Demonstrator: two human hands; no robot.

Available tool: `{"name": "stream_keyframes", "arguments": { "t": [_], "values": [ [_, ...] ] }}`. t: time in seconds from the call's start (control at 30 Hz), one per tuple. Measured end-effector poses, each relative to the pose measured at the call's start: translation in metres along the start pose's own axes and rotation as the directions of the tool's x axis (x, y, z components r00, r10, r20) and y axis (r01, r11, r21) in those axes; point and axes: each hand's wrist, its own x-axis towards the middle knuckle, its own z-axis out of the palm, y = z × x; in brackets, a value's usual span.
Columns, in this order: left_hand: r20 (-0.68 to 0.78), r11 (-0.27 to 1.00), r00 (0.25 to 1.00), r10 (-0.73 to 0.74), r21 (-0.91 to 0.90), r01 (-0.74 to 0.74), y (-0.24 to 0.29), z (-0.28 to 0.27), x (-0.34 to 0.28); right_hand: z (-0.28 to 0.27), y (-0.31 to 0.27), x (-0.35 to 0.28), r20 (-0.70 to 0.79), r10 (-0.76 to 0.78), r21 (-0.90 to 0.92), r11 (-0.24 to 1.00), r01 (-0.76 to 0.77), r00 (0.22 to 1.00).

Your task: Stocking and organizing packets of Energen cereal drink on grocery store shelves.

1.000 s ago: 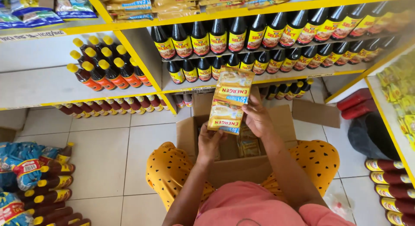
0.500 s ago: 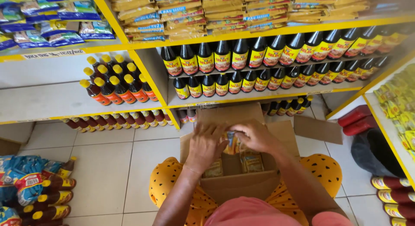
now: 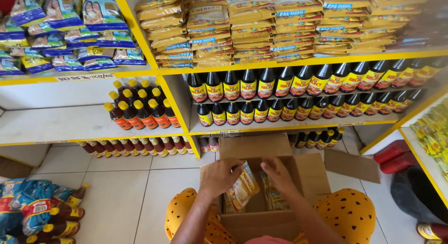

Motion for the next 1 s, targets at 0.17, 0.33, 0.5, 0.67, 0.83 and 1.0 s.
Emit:
{"name": "stream_keyframes", "arguments": {
  "t": [0.17, 0.33, 0.5, 0.67, 0.83, 1.0],
  "values": [
    [-0.124, 0.993, 0.992, -0.002, -0.113, -0.012, 0.018, -0.017, 0.015, 0.011, 0.021, 0.012, 0.404, 0.486, 0.408, 0.663, -0.628, 0.775],
    [-0.228, 0.927, 0.97, -0.084, -0.374, -0.007, 0.033, -0.036, 0.035, -0.005, -0.076, 0.055, 0.49, 0.141, 0.701, 0.523, -0.485, 0.86],
    [-0.439, 0.734, 0.889, -0.128, -0.645, -0.212, 0.043, -0.075, 0.062, -0.013, -0.21, 0.091, 0.153, -0.255, 0.665, 0.741, 0.091, 0.955],
    [-0.527, 0.625, 0.849, -0.017, -0.669, -0.403, 0.065, -0.119, 0.088, -0.003, -0.288, 0.145, 0.055, -0.41, 0.596, 0.745, 0.299, 0.911],
    [-0.609, 0.509, 0.767, 0.204, -0.603, -0.614, 0.067, -0.137, 0.121, 0.011, -0.35, 0.216, -0.018, -0.435, 0.553, 0.746, 0.371, 0.9],
    [-0.75, 0.842, 0.635, 0.187, -0.211, -0.497, 0.065, -0.163, 0.172, 0.024, -0.372, 0.313, -0.121, -0.58, -0.029, 0.814, 0.581, 0.806]
  ]
}}
